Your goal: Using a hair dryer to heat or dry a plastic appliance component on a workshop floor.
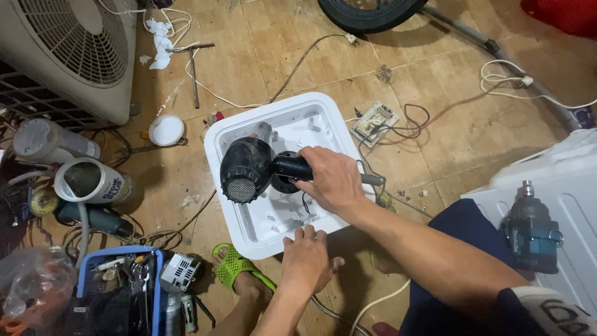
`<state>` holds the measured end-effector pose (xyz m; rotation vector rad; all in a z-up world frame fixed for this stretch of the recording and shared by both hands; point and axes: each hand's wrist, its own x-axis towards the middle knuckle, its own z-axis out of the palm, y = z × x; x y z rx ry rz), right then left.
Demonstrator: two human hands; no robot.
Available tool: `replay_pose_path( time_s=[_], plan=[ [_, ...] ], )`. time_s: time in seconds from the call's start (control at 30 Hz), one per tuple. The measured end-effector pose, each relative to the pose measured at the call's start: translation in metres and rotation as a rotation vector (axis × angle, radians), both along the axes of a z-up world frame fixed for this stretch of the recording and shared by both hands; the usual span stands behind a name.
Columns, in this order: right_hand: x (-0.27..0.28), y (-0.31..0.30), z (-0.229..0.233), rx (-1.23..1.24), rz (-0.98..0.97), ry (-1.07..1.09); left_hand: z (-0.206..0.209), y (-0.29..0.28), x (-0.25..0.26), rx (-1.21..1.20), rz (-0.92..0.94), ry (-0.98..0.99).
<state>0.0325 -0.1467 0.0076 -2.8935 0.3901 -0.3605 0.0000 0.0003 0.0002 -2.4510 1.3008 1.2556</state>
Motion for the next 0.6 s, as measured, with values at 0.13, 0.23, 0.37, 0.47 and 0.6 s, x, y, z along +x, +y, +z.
replay_pose_path(
  time_s=[0.13, 0.23, 0.37, 0.47, 0.6],
  plan=[
    [0.000, 0.001, 0.002, 0.018, 0.015, -0.041, 0.005, 0.001, 0.001, -0.002, 0.017, 0.023],
    [0.000, 0.000, -0.001, 0.026, 0.009, -0.020, 0.003, 0.000, 0.000, -0.008, 0.036, 0.028],
    [0.004, 0.002, -0.009, 0.067, 0.020, -0.038, 0.008, -0.001, 0.000, -0.008, 0.035, 0.030],
    [0.011, 0.005, -0.021, 0.069, 0.012, -0.046, -0.001, 0.000, -0.001, -0.003, 0.003, 0.011],
    [0.015, 0.008, -0.028, 0.078, 0.005, -0.074, -0.010, 0.002, -0.002, -0.032, 0.011, -0.010]
  ],
)
